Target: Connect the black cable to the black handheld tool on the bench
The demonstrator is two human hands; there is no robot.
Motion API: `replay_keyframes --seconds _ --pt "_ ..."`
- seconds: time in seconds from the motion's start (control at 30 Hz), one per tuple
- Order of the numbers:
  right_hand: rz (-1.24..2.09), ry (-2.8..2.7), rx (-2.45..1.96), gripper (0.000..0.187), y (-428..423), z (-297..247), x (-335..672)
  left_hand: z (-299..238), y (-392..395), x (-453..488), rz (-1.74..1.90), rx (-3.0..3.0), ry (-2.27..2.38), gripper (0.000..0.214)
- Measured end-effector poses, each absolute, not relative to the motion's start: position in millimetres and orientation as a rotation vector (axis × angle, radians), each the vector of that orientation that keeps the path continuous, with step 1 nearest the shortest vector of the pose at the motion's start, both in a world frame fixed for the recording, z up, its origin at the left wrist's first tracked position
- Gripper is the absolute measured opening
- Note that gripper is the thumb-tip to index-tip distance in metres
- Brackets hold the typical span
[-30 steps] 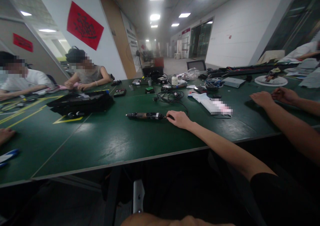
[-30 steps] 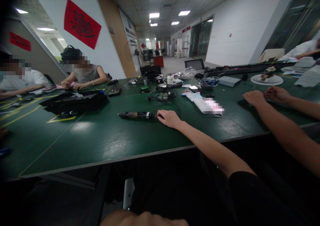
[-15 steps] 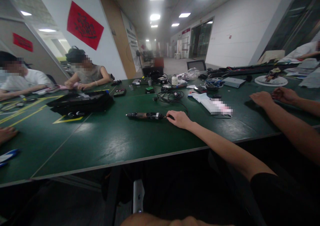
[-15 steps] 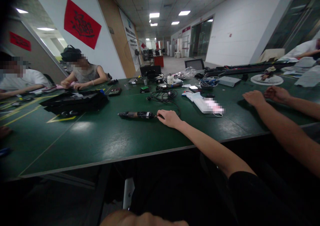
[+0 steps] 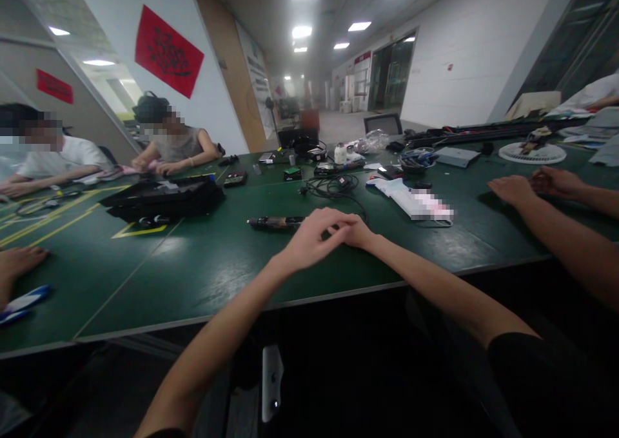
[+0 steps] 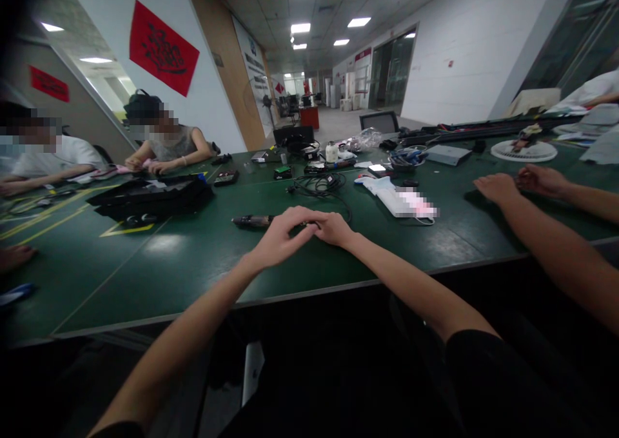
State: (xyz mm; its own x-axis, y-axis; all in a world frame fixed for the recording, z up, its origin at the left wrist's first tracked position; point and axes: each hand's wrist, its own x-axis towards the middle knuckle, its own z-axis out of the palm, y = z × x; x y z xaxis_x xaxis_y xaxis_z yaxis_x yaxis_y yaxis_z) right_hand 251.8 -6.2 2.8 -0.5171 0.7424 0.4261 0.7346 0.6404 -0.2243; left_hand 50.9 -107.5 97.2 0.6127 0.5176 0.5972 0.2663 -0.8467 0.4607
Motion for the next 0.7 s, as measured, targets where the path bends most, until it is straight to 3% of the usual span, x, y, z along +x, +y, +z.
replay_keyframes --seconds 0.13,0.27,0.47,0.7 --pt "-0.048 -2.36 -1.165 0.025 -6.1 2.4 251.1 57.6 -39.1 26.6 0.664 2.841 1.043 0.037" --pt "-0.054 -2.385 -1.133 0.02 -7.1 3.9 251.1 24.1 -16.4 14.9 0.719 2.875 1.102 0.049" --pt "-0.012 -2.373 -1.071 0.017 -7.4 4.3 252.4 12.6 -4.7 13.4 0.68 2.934 1.141 0.025" --pt "0.031 -2.325 -1.032 0.016 -10.1 6.0 252.6 8.9 -0.1 19.4 0.737 2.92 1.224 0.018"
